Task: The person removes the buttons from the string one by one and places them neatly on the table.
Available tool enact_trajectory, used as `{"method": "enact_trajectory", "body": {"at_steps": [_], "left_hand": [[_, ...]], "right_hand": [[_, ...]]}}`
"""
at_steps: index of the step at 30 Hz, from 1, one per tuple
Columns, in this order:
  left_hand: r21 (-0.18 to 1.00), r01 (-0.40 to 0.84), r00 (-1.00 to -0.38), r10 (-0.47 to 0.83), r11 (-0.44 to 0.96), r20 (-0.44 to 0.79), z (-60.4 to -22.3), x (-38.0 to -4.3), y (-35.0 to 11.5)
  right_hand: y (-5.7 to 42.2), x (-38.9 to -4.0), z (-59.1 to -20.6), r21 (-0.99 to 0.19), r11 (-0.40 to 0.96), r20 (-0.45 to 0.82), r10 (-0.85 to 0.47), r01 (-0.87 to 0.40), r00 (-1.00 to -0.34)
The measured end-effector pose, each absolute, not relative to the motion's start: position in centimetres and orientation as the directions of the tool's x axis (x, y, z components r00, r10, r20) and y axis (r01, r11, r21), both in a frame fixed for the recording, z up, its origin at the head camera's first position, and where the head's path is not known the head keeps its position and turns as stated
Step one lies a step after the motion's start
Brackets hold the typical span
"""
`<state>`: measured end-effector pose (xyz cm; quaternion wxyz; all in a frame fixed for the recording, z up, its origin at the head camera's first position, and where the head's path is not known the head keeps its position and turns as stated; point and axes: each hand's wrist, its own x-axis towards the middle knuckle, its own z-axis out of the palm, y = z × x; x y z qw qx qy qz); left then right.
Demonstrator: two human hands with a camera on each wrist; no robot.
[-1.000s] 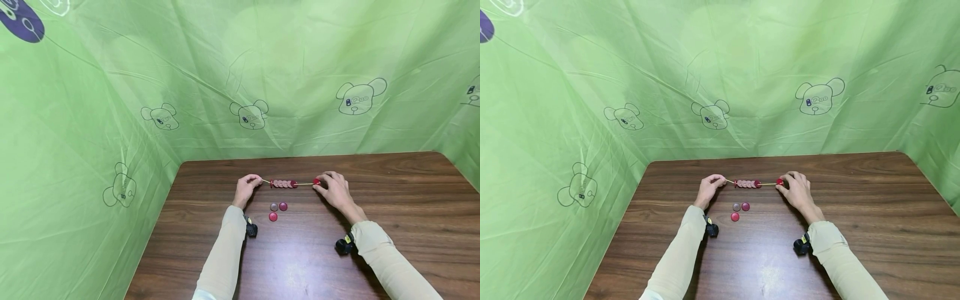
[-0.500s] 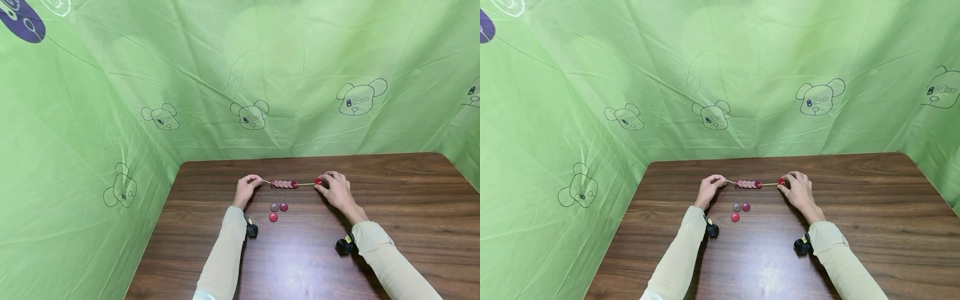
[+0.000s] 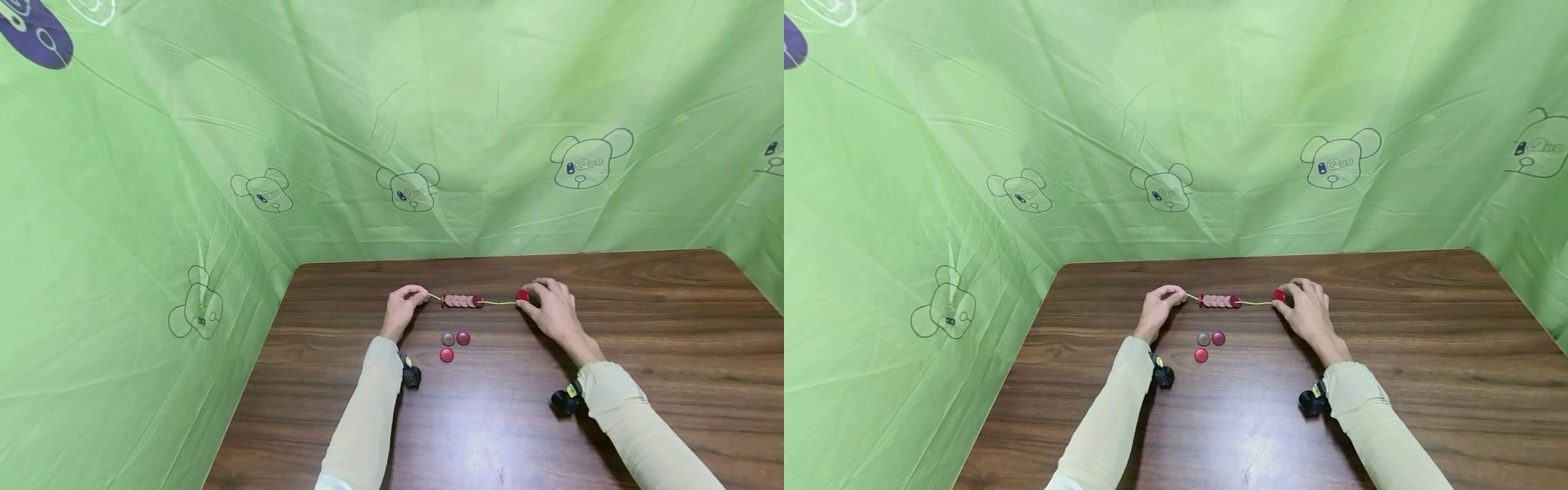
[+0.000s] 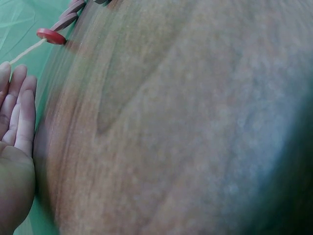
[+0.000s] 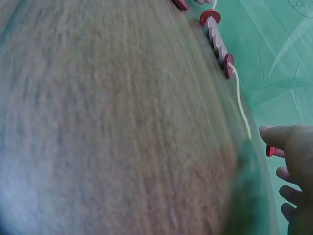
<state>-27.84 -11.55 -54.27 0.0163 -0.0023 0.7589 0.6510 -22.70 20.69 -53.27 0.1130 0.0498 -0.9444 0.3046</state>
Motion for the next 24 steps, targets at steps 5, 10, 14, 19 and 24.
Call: {"method": "enact_trajectory", "body": {"at_steps": [5, 10, 14, 19, 24], "left_hand": [[0.988, -0.013, -1.000, 0.015, 0.155, -0.016, -54.4, -27.8, -11.5], [0.988, -0.017, -1.000, 0.015, 0.157, -0.020, -54.2, -27.8, -11.5], [0.986, -0.020, -1.000, 0.013, 0.164, -0.022, -54.1, -27.8, -11.5], [0.986, -0.014, -1.000, 0.016, 0.166, -0.017, -54.0, -27.7, -11.5], [0.987, -0.018, -1.000, 0.021, 0.157, -0.022, -54.0, -27.7, -11.5]], "right_hand": [[20.5, -22.6, -52.7, -0.571, 0.800, 0.289, -0.018, -0.188, -0.957], [20.2, -22.6, -52.0, -0.573, 0.790, 0.340, -0.016, -0.220, -0.940], [19.5, -22.4, -51.4, -0.569, 0.783, 0.368, -0.029, -0.249, -0.929], [18.5, -22.1, -50.8, -0.558, 0.775, 0.396, -0.067, -0.298, -0.916], [17.4, -21.8, -50.4, -0.542, 0.766, 0.419, -0.112, -0.347, -0.901]]}}
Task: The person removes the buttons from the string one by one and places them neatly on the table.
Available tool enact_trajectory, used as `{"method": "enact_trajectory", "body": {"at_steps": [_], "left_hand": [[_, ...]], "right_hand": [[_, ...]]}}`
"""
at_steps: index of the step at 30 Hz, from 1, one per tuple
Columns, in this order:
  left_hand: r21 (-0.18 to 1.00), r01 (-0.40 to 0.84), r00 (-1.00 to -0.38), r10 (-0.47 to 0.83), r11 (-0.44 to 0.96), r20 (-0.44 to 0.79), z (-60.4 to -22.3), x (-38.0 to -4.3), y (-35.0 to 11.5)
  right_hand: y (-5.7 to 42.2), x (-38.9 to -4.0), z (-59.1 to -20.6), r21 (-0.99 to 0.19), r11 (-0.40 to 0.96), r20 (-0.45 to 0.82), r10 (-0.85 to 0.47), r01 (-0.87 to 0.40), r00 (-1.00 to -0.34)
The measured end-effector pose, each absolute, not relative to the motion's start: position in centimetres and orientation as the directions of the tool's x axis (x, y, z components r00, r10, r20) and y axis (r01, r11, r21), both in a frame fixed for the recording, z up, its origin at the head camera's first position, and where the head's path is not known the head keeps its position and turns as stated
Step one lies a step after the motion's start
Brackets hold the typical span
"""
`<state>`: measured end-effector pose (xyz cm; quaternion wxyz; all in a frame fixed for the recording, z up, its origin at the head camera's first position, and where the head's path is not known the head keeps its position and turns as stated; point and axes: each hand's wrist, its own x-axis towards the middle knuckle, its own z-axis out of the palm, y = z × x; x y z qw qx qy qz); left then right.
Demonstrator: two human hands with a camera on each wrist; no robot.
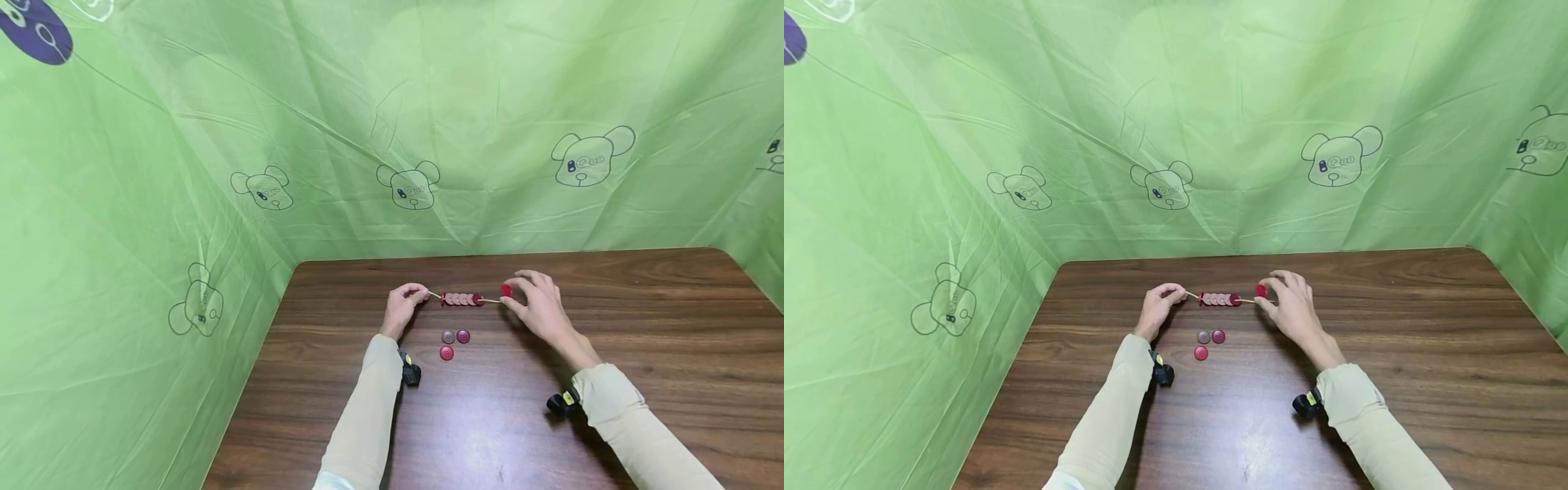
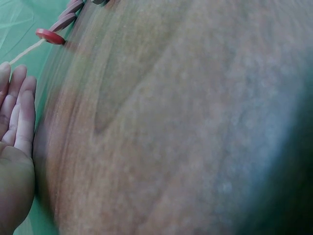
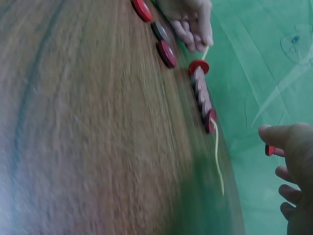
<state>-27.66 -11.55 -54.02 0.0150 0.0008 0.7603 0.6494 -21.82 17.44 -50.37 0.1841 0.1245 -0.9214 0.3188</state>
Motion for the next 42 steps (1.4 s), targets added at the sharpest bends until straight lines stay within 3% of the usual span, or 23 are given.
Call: {"method": "enact_trajectory", "body": {"at_steps": [15, 42], "left_hand": [[0.986, -0.019, -1.000, 0.013, 0.164, -0.022, -54.1, -27.7, -11.5], [0.988, -0.018, -1.000, 0.014, 0.154, -0.021, -54.2, -27.9, -11.6]], "right_hand": [[14.4, -20.1, -50.9, -0.475, 0.755, 0.396, -0.276, -0.452, -0.876], [12.2, -18.4, -52.7, -0.418, 0.692, 0.399, -0.442, -0.589, -0.803]]}}
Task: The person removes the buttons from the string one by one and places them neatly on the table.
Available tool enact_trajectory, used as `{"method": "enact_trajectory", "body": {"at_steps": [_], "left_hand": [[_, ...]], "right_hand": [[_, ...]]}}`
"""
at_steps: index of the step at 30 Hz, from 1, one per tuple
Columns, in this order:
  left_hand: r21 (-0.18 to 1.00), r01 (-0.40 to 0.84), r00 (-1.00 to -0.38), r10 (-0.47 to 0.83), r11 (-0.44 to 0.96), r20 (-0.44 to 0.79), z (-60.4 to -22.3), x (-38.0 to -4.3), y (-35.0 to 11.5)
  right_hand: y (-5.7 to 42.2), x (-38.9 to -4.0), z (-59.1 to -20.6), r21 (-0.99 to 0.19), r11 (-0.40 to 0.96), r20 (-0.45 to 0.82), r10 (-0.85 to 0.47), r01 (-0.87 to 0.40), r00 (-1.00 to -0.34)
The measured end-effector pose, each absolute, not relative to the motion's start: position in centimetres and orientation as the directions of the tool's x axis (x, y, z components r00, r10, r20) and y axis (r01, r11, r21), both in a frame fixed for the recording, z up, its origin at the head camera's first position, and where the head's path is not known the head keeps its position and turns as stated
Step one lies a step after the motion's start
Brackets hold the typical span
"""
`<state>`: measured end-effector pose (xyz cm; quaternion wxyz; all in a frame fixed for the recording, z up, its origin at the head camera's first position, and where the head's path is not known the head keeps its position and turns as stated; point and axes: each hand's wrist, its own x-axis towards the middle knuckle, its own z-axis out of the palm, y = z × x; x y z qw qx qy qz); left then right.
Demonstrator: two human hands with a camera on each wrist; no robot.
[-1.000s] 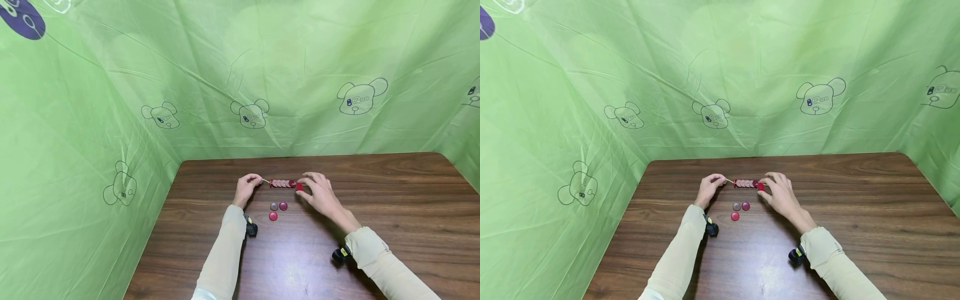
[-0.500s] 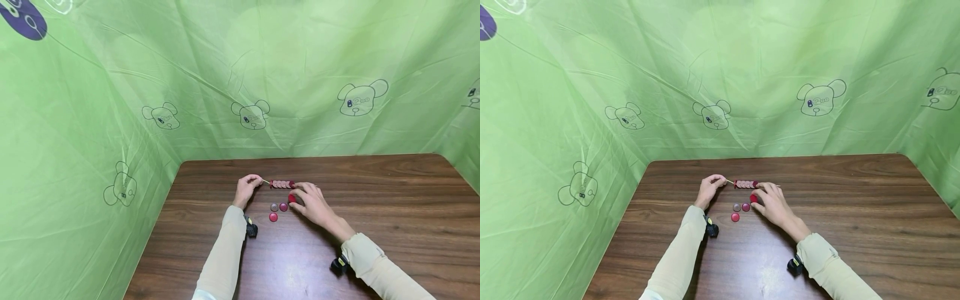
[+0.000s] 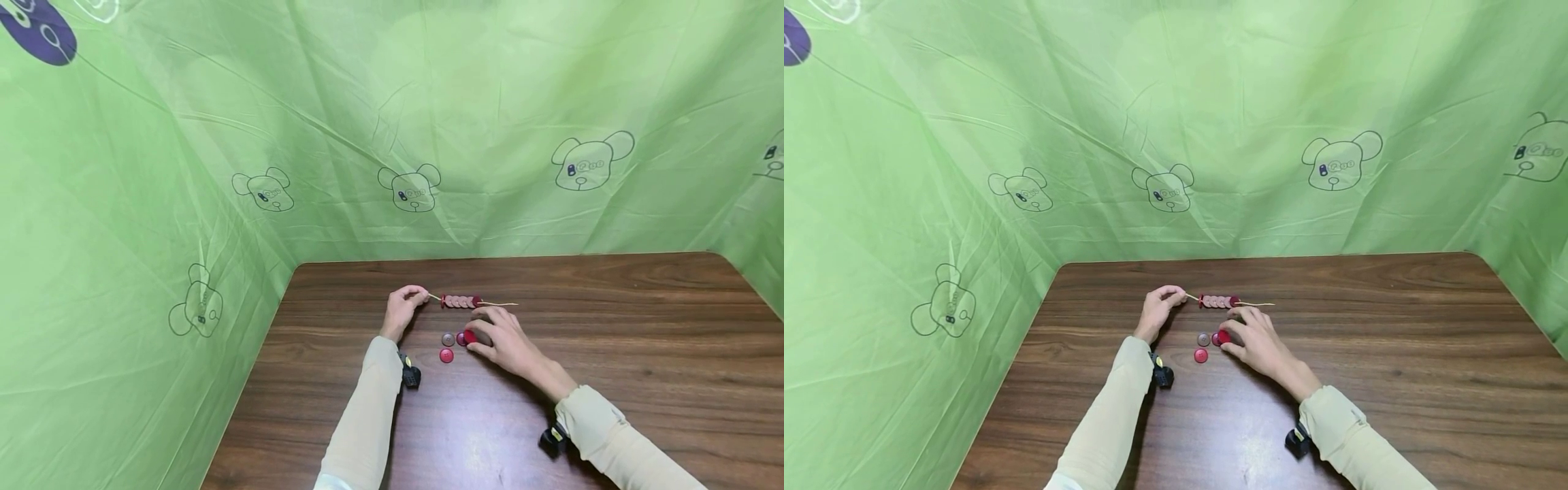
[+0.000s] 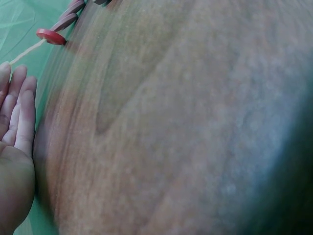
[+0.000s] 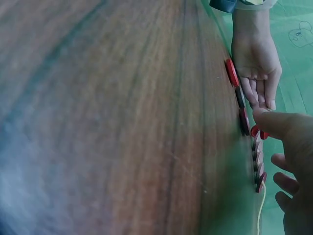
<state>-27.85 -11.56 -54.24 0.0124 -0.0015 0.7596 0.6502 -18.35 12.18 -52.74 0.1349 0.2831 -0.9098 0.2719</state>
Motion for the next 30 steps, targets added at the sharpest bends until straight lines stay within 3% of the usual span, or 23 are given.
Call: {"method": "enact_trajectory", "body": {"at_steps": [17, 30], "left_hand": [[0.987, -0.036, -0.998, 0.038, 0.156, -0.042, -53.99, -27.84, -11.66], [0.988, -0.020, -1.000, 0.017, 0.155, -0.023, -53.95, -27.64, -11.55]], "right_hand": [[11.79, -17.73, -52.95, -0.453, 0.652, 0.300, -0.531, -0.608, -0.792], [11.61, -17.79, -53.50, -0.412, 0.640, 0.350, -0.547, -0.649, -0.761]]}}
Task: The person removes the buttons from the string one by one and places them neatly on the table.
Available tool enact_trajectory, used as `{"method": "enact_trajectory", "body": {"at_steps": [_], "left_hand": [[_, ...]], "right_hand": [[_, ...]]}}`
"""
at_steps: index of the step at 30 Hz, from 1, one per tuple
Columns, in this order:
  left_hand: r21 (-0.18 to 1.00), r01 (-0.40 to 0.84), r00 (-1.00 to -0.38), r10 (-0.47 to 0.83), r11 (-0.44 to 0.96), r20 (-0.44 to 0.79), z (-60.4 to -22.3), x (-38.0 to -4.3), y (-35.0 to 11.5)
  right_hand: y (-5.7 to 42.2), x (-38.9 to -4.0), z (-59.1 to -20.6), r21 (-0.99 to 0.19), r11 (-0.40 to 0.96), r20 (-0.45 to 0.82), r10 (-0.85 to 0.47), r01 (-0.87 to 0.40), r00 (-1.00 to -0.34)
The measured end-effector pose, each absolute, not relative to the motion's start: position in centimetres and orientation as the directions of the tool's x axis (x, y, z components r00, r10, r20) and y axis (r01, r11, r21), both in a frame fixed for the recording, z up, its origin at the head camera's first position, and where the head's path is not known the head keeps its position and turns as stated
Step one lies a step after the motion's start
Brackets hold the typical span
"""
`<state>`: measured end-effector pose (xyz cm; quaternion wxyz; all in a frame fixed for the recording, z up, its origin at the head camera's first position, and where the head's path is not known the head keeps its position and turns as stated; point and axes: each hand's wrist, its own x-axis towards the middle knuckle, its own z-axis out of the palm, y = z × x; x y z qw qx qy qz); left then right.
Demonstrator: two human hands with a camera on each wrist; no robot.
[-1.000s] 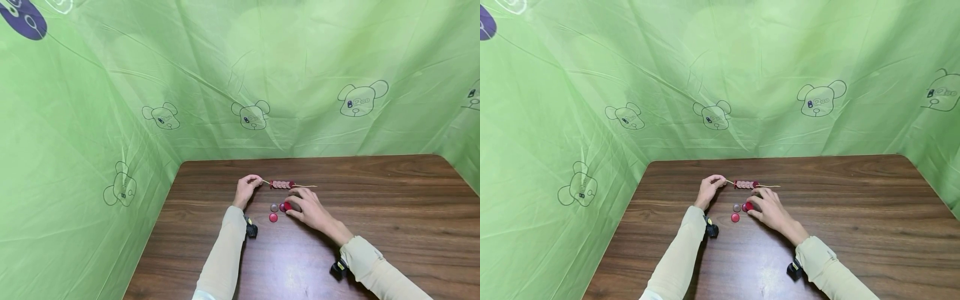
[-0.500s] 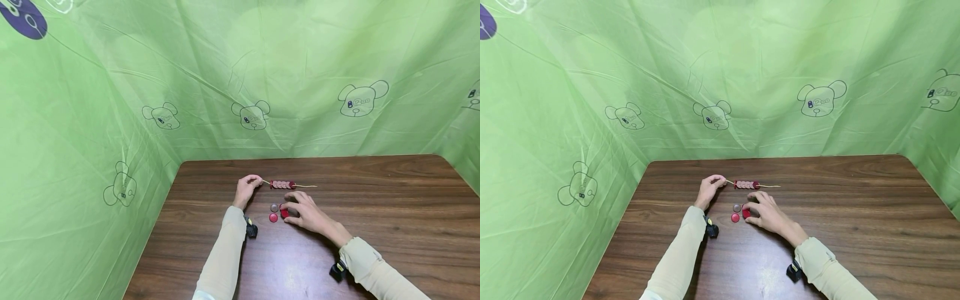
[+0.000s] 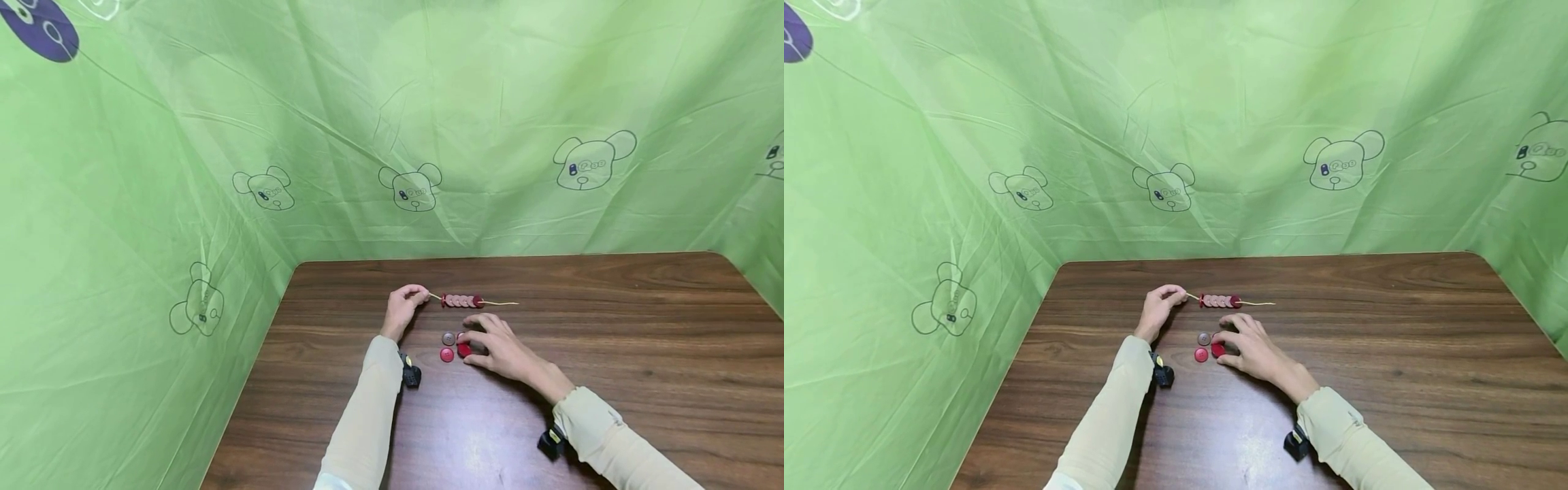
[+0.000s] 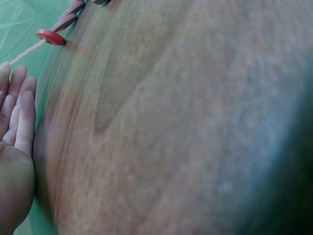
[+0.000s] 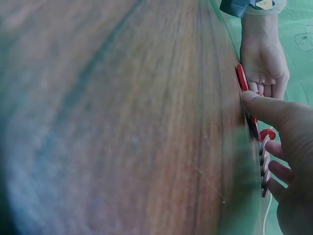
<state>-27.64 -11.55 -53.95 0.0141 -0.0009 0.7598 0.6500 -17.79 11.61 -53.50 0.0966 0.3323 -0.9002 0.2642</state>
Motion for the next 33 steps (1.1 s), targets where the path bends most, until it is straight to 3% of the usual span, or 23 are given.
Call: {"method": "enact_trajectory", "body": {"at_steps": [33], "left_hand": [[0.988, 0.004, -1.000, 0.015, 0.151, 0.002, -54.29, -27.74, -11.53]], "right_hand": [[11.36, -17.68, -53.58, -0.400, 0.635, 0.358, -0.556, -0.661, -0.750]]}}
